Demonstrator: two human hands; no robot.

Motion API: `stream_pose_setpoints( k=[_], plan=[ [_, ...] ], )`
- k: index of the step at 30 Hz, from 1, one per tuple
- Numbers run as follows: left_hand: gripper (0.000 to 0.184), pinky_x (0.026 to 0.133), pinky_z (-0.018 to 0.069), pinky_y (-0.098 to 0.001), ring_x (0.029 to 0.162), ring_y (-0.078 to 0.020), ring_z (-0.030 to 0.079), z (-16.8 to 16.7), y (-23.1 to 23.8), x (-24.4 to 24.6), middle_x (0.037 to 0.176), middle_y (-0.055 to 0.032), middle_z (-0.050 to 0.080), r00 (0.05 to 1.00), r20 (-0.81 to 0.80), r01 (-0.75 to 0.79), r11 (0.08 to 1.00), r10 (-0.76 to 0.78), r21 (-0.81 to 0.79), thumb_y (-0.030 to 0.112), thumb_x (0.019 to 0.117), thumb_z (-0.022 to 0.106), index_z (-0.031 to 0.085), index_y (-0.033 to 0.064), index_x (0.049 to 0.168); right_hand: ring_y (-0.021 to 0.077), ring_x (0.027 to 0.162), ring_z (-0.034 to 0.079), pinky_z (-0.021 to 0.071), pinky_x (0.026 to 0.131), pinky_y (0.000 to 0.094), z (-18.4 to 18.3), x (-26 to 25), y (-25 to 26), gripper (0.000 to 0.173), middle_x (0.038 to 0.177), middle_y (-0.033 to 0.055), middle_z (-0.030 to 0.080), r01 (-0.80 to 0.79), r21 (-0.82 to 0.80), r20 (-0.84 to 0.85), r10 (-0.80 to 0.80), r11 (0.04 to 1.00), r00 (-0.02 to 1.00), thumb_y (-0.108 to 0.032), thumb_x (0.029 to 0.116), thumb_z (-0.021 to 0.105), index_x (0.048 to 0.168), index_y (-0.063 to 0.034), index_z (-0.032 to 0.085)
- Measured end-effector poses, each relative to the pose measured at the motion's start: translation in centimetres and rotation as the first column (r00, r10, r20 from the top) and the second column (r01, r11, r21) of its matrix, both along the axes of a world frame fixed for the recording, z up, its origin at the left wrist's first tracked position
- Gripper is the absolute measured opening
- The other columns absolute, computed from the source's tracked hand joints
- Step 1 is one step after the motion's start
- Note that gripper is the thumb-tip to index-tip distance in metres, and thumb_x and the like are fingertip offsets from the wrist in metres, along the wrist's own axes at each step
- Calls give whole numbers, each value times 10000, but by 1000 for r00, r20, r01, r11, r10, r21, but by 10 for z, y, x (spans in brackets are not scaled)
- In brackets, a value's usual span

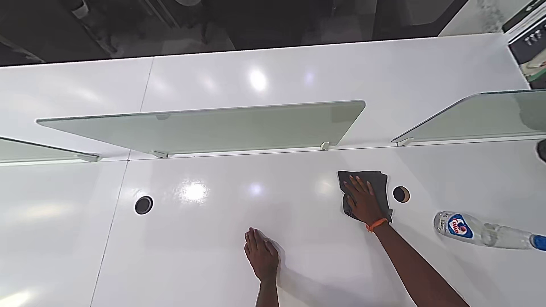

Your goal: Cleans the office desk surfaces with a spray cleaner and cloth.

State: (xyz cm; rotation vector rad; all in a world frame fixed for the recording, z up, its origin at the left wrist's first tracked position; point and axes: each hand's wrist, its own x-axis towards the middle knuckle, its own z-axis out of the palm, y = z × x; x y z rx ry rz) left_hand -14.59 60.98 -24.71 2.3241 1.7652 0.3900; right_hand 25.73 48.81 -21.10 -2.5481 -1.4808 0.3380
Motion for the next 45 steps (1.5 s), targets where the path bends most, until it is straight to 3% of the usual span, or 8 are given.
stream_pose_setpoints(
  k=[3,8,13,24,30,34,39,45],
  plan=[
    [622,1226,258,-510,1513,-324,354,0,1,0,1596,-178,424,1000,1,3,1000,-3,11,322,1000,270,503,-19,1466,299,1565,243,125,1233,644,-6,-19,3,577,1676,50,324,155,-10,88,-153,988,984,-375,993,399,1556,-258,454],
    [623,1224,259,-518,1516,-336,345,3,0,0,1602,-185,412,1000,-14,8,1000,-8,4,322,993,276,499,-14,1468,345,1574,196,97,1205,722,-7,-22,78,621,1688,77,289,295,-19,133,-290,955,948,-508,991,396,1580,-311,408],
    [644,1227,248,-517,1525,-329,324,0,0,-1,1615,-175,392,999,-38,6,1000,-6,3,364,1004,268,473,-4,1490,269,1598,97,47,1228,680,-5,6,124,665,1715,13,218,172,-12,64,-171,985,983,-557,977,394,1598,-319,370],
    [644,1239,225,-511,1533,-320,307,-1,1,-1,1615,-176,389,999,-35,4,1000,-4,-5,358,996,274,462,-4,1495,227,1573,208,145,1245,603,-1,85,103,615,1677,-26,317,-82,41,52,79,996,996,-545,977,473,1548,-317,457],
    [631,1237,231,-510,1529,-315,317,0,0,0,1609,-175,401,1000,-23,1,1000,-1,-7,349,1003,279,472,-6,1487,305,1574,204,145,1218,672,3,155,114,637,1694,23,280,189,35,84,-191,981,978,-539,999,446,1583,-289,403],
    [639,1241,229,-501,1529,-319,321,-2,0,-1,1608,-179,402,1000,-23,3,1000,-3,2,364,1007,280,465,-5,1494,361,1584,140,82,1200,739,-1,152,153,597,1707,67,239,329,43,87,-332,943,939,-540,1053,342,1602,-307,362],
    [643,1243,225,-497,1532,-326,310,-2,-1,-2,1613,-180,392,1000,-19,0,1000,0,-2,369,1006,282,454,-6,1499,310,1586,154,98,1225,685,0,111,113,580,1705,24,252,15,46,66,-18,999,998,-498,1045,342,1591,-307,387],
    [639,1241,236,-492,1521,-333,331,0,1,1,1600,-192,407,999,-40,-6,1000,6,-9,370,1005,297,464,-13,1488,320,1575,193,137,1229,662,2,145,46,646,1697,65,261,296,20,106,-296,955,949,-546,1013,421,1597,-274,370]
  ],
)
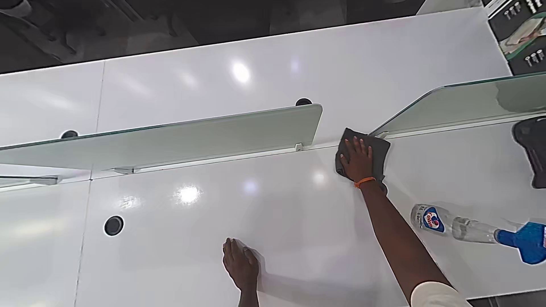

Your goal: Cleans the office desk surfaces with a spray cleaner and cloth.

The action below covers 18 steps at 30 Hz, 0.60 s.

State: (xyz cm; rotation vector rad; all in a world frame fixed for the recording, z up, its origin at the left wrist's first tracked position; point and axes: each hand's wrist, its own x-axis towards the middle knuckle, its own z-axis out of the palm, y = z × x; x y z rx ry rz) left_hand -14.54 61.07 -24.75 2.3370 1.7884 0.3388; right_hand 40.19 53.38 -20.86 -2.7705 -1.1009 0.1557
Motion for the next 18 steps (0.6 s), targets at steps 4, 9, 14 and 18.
stream_pose_setpoints(
  k=[4,9,14,18],
  plan=[
    [633,1236,246,-498,1519,-331,335,-1,0,-1,1595,-190,415,1000,13,0,1000,-1,8,365,995,303,483,-5,1477,356,1570,194,162,1200,696,9,6,-12,674,1699,115,237,205,-79,27,-203,976,979,-541,1022,420,1615,-236,321],
    [632,1229,258,-503,1511,-335,353,2,0,1,1586,-180,435,1000,19,-9,1000,9,3,364,987,308,504,-3,1464,433,1490,324,274,1108,720,10,-1,-14,702,1637,189,332,326,-117,98,-316,938,944,-577,1001,401,1604,-222,350],
    [639,1235,252,-484,1511,-313,357,-1,0,-1,1577,-166,452,1000,27,-15,1000,15,6,386,984,310,512,18,1465,474,1479,309,291,1091,727,10,14,4,687,1627,225,322,451,-135,83,-443,882,893,-555,1013,446,1600,-211,355],
    [647,1231,258,-494,1508,-313,363,0,0,1,1573,-167,457,1000,21,-18,1000,18,16,389,979,306,513,15,1465,475,1467,326,295,1081,736,10,-5,25,707,1622,236,321,489,-106,92,-481,866,872,-556,996,444,1591,-180,376]
  ],
)
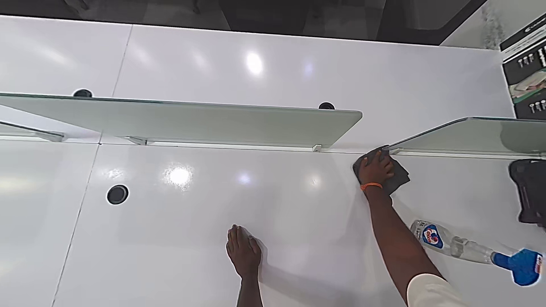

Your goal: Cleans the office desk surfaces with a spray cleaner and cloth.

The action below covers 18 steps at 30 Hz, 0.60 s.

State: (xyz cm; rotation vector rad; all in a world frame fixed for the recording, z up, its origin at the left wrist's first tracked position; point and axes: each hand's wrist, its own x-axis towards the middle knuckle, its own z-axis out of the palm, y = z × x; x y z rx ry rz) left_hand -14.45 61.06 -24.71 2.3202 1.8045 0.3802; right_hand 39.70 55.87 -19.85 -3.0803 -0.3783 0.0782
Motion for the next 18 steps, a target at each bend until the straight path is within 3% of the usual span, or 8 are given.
stream_pose_setpoints(
  k=[4,7,10,12,15,18],
  plan=[
    [646,1232,257,-480,1510,-304,359,0,2,1,1579,-159,451,1000,-13,-8,1000,8,-2,391,977,303,512,23,1466,506,1457,324,258,1090,770,-2,-67,55,729,1596,266,343,-184,76,-32,187,980,982,-535,976,481,1588,-152,375],
    [650,1237,248,-485,1514,-311,351,1,0,0,1584,-161,443,1000,-1,-4,1000,4,-3,403,987,297,508,20,1468,467,1459,347,255,1114,737,-6,-122,68,674,1589,225,388,-402,116,-90,413,908,906,-509,969,474,1564,-195,431],
    [655,1243,230,-494,1525,-326,328,0,-1,0,1594,-179,422,1000,-3,0,1000,0,-16,398,992,286,487,15,1483,398,1441,420,317,1103,699,-10,-173,28,618,1548,138,488,-626,136,-99,639,768,763,-501,961,456,1532,-267,489],
    [649,1243,225,-498,1528,-328,320,0,0,-1,1599,-180,414,1000,-4,4,1000,-4,-13,389,991,289,486,13,1481,352,1460,409,295,1130,679,-11,-197,-16,620,1573,83,472,-713,159,-128,730,683,671,-530,956,474,1541,-326,465],
    [651,1245,221,-492,1530,-318,316,4,1,1,1604,-175,408,1000,-12,13,1000,-13,-15,390,992,285,484,3,1477,313,1556,253,147,1193,710,-10,-194,-78,646,1673,23,327,-702,121,-182,711,701,679,-638,961,424,1564,-408,395],
    [647,1244,225,-497,1521,-328,332,6,0,2,1596,-182,418,1000,-12,15,1000,-15,-13,379,994,290,485,-6,1475,370,1567,206,120,1199,726,-11,-153,-96,636,1683,105,291,-536,97,-102,545,838,833,-600,985,407,1568,-348,417]
  ],
)
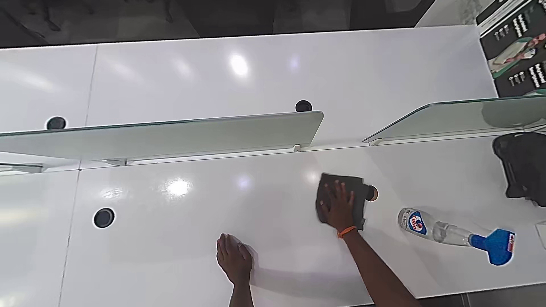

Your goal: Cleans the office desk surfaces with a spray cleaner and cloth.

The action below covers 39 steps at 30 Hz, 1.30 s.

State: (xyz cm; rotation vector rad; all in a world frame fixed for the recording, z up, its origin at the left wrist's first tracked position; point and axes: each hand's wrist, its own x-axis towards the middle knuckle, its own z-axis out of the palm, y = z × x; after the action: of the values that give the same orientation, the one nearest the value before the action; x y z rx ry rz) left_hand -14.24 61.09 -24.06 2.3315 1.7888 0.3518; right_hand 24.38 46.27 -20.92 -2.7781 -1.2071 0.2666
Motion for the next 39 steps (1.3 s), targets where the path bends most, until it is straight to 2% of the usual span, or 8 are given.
stream_pose_setpoints(
  k=[5,11,17,21,24,30,35,39],
  plan=[
    [649,1242,229,-495,1523,-321,331,-1,0,1,1595,-177,421,1000,-4,-12,1000,12,-4,389,988,293,491,10,1476,437,1556,199,141,1209,704,-9,69,36,534,1678,223,238,310,59,121,-316,949,941,-339,1058,370,1579,-231,418],
    [627,1237,247,-482,1513,-315,350,-4,0,-3,1577,-171,450,1000,17,-11,1000,11,3,379,990,311,512,24,1467,435,1567,145,110,1209,702,-6,75,110,591,1687,236,185,440,53,91,-443,896,892,-288,1027,471,1604,-225,357],
    [624,1237,244,-487,1515,-314,348,-2,0,-1,1584,-158,447,1000,11,-2,1000,2,5,371,987,324,509,24,1471,438,1558,181,145,1223,682,-2,-84,172,607,1672,237,239,-14,92,-54,19,996,998,-294,984,523,1570,-175,423],
    [613,1240,243,-477,1513,-313,351,-8,0,-5,1584,-171,442,1000,23,-9,1000,9,13,363,993,339,513,14,1466,384,1517,338,245,1220,633,-8,-203,122,586,1633,162,380,-394,196,-159,426,898,891,-192,960,529,1542,-238,484],
    [604,1241,242,-478,1512,-315,355,-9,0,-5,1583,-176,442,999,35,-12,1000,11,19,354,990,346,520,10,1457,309,1547,290,229,1238,582,-4,-220,58,597,1676,91,318,-565,170,-264,590,807,763,-179,975,535,1560,-263,448],
    [600,1240,249,-472,1512,-311,357,-5,0,-4,1582,-170,446,999,34,3,1000,-4,20,354,1005,333,515,15,1466,328,1465,441,303,1155,682,4,-148,-55,520,1573,72,491,-397,86,-118,405,914,907,-150,938,590,1445,-266,589],
    [584,1229,276,-481,1496,-322,383,-11,-1,-6,1567,-165,472,998,56,5,999,-7,39,339,1007,333,538,25,1455,449,1558,176,99,1197,741,3,-11,-76,631,1676,225,240,-21,-26,44,22,999,999,-475,1026,384,1592,-195,392],
    [590,1217,299,-511,1493,-329,387,-13,-2,-7,1575,-160,464,998,57,-16,1000,15,16,345,1015,321,537,27,1462,455,1561,156,142,1179,741,-6,27,-24,637,1692,225,180,147,-40,117,-141,988,983,-485,1046,388,1619,-214,317]
  ],
)
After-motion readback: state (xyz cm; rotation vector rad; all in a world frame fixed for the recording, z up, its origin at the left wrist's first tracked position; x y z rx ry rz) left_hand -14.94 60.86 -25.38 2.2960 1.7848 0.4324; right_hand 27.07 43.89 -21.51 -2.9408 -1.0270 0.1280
